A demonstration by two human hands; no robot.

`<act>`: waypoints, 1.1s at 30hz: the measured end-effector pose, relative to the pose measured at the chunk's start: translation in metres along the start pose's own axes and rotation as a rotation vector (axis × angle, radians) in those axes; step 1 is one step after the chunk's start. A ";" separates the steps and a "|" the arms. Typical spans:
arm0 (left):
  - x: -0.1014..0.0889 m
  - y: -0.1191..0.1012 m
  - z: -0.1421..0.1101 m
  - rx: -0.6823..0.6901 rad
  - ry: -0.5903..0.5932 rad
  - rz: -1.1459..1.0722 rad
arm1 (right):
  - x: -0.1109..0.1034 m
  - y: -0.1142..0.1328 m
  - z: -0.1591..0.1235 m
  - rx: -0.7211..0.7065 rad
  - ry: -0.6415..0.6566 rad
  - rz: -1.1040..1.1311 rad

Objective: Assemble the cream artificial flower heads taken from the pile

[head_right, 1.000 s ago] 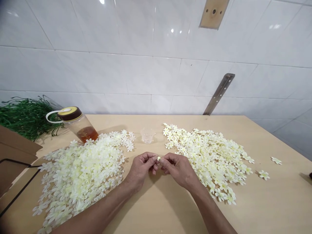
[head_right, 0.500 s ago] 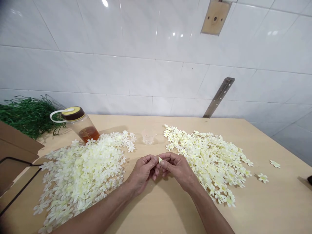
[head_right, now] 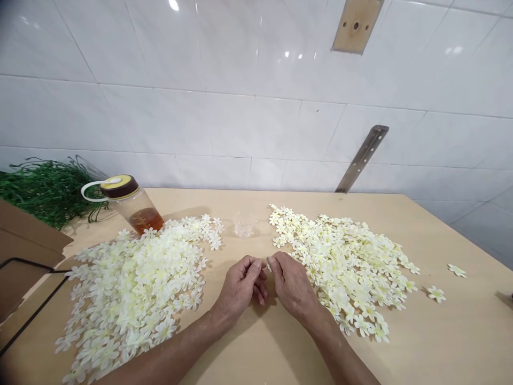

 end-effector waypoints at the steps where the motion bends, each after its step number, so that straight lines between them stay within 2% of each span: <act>1: 0.000 0.000 0.000 0.008 0.005 -0.004 | 0.000 0.002 0.000 -0.018 0.005 0.024; 6: -0.002 -0.007 0.001 0.012 -0.007 -0.068 | -0.005 0.011 -0.002 -0.040 0.003 0.134; 15: -0.005 -0.010 0.004 -0.019 -0.017 -0.111 | -0.007 0.009 -0.002 -0.034 -0.024 0.259; 19: -0.006 -0.010 0.003 -0.047 -0.027 -0.107 | -0.007 0.005 -0.002 -0.059 -0.080 0.219; 25: -0.005 -0.012 0.003 -0.063 -0.052 -0.152 | -0.008 0.011 -0.003 -0.132 -0.085 0.156; 33: -0.004 -0.014 0.002 -0.086 -0.030 -0.159 | -0.012 0.015 -0.005 -0.112 -0.159 0.065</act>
Point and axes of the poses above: each hand's wrist, its own z-axis towards the middle knuckle, its own x-axis out of the palm, y = z × x, the point moved 4 cm from there along z, towards the middle knuckle, and after that the axes turned 6 degrees about z, right-handed, at the moved point
